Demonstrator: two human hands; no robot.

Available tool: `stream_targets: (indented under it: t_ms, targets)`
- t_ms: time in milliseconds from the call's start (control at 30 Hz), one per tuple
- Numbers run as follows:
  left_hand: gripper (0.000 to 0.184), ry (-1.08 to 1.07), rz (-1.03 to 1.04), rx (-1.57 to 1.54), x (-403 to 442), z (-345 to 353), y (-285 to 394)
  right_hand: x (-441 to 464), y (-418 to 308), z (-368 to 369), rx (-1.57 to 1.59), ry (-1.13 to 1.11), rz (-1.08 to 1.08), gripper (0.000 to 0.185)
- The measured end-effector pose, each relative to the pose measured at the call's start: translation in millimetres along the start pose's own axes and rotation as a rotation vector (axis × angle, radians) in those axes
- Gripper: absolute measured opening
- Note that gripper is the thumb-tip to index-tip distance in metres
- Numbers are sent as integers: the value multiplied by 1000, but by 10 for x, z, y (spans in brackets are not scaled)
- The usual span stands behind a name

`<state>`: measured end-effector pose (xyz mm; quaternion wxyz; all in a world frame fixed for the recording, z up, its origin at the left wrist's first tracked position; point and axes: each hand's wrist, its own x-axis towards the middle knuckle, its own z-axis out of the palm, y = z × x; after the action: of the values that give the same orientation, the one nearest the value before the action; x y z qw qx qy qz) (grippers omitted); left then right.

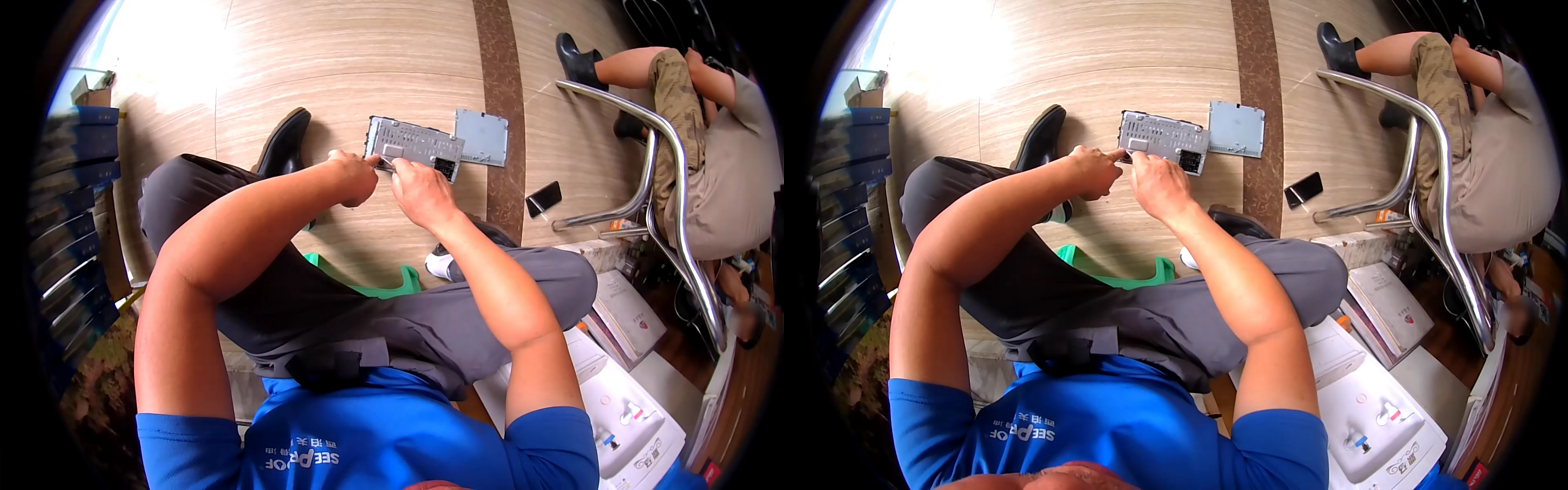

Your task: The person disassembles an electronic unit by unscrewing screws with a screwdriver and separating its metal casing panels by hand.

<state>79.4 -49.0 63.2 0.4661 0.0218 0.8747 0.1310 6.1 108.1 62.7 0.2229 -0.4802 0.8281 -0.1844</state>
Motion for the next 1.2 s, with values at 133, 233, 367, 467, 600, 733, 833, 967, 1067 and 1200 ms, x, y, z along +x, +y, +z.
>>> stream_targets:
  t_ms: [133,233,367,467,600,733,833,967,1067,1200]
  targets:
    - [52,5,3,8,8,13,-7,-1,-3,0,16,2,-8,20]
    - [52,-3,4,6,13,9,-5,0,3,1,4,-6,2,19]
    - [52,-6,2,7,35,27,-12,0,15,18,12,-3,-1,18]
    - [47,-2,10,113,41,38,-22,-3,14,20,10,7,-9,18]
    - [48,7,14,123,35,39,-21,-18,46,47,-86,18,-66,20]
    - [48,3,21,118,47,46,-28,-34,72,42,-73,46,-112,26]
    - [47,-1,24,106,52,35,-33,-22,65,13,-41,77,-110,26]
    - [46,22,48,116,10,11,-34,-12,46,-105,3,120,-85,25]
    - [37,100,84,32,3,-33,-25,-10,41,-243,46,122,-15,24]
    - [23,262,47,58,129,-75,-72,2,48,-521,92,204,4,21]
